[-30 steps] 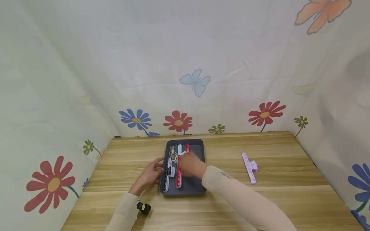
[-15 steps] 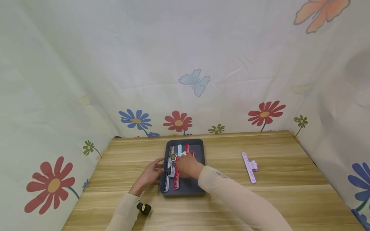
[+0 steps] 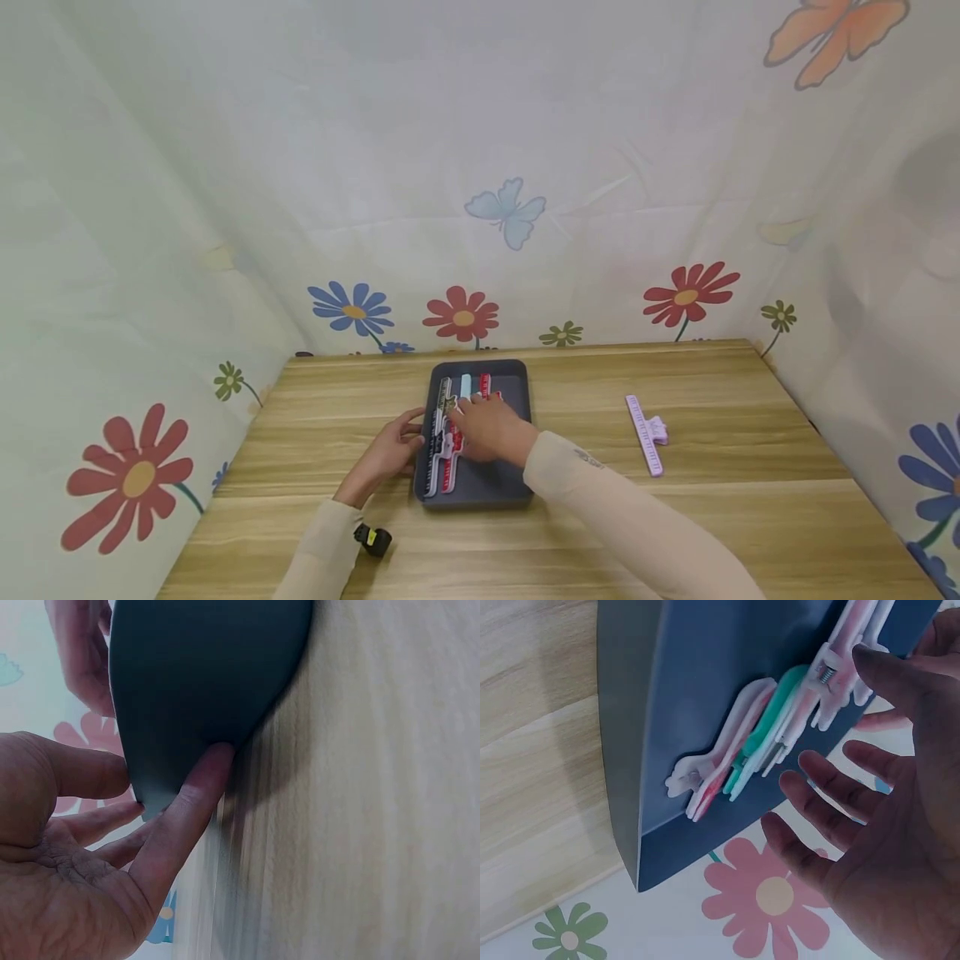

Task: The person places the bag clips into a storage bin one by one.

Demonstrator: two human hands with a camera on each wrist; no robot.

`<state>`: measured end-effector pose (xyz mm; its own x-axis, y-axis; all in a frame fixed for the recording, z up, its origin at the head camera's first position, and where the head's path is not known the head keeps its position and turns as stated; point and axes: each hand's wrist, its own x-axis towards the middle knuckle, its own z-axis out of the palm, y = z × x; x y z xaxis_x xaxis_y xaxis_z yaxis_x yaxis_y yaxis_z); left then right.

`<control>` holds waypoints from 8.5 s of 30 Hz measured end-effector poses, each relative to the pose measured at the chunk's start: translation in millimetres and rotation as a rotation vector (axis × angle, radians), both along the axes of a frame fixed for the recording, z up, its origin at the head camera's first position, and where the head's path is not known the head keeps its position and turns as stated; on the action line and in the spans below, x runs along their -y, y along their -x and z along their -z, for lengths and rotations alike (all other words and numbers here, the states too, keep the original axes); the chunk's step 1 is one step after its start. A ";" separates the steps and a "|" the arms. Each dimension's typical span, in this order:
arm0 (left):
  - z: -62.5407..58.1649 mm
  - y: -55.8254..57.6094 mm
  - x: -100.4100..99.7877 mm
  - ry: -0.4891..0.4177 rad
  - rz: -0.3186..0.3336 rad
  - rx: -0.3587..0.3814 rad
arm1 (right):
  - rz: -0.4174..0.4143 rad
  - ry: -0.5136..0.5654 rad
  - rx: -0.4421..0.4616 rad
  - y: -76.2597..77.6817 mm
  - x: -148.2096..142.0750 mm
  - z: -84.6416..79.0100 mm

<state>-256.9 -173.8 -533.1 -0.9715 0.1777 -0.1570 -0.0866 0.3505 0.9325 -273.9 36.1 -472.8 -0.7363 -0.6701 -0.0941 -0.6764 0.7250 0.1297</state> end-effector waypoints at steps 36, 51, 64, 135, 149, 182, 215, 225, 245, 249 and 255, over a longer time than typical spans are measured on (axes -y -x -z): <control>3.1 0.8 0.2 0.029 -0.018 0.002 | 0.053 0.240 -0.098 -12.2 -74.5 -45.4; 2.8 0.6 1.6 0.022 -0.011 0.011 | 0.116 0.294 -0.137 -10.1 -136.0 -40.7; 1.8 0.3 1.5 0.009 -0.013 0.019 | 0.165 0.286 -0.150 -13.6 -189.0 -40.4; 0.0 -1.9 -2.5 0.029 -0.013 -0.010 | 0.305 0.135 0.016 -20.4 -274.6 41.4; -0.3 -1.4 -2.4 0.050 -0.019 -0.011 | 0.265 0.167 -0.018 -19.5 -277.1 42.3; -1.3 -2.4 -2.9 0.073 -0.024 -0.014 | 0.232 0.271 -0.049 -34.0 -239.5 5.2; -1.7 -3.0 -2.2 0.048 -0.016 -0.021 | 0.126 0.279 -0.152 -39.2 -194.0 -31.2; 1.0 -1.9 -1.6 0.066 -0.010 -0.038 | 0.083 0.281 -0.173 -32.1 -173.8 -42.0; -0.5 -0.9 -0.2 0.048 -0.002 -0.031 | 0.067 0.234 -0.108 -21.3 -129.9 -45.7; -0.5 -2.7 -0.1 0.041 -0.004 -0.026 | 0.030 0.232 -0.109 -19.2 -121.9 -41.2; -1.9 -4.6 -0.6 0.031 -0.008 -0.015 | 0.038 0.214 -0.055 -18.7 -106.0 -35.5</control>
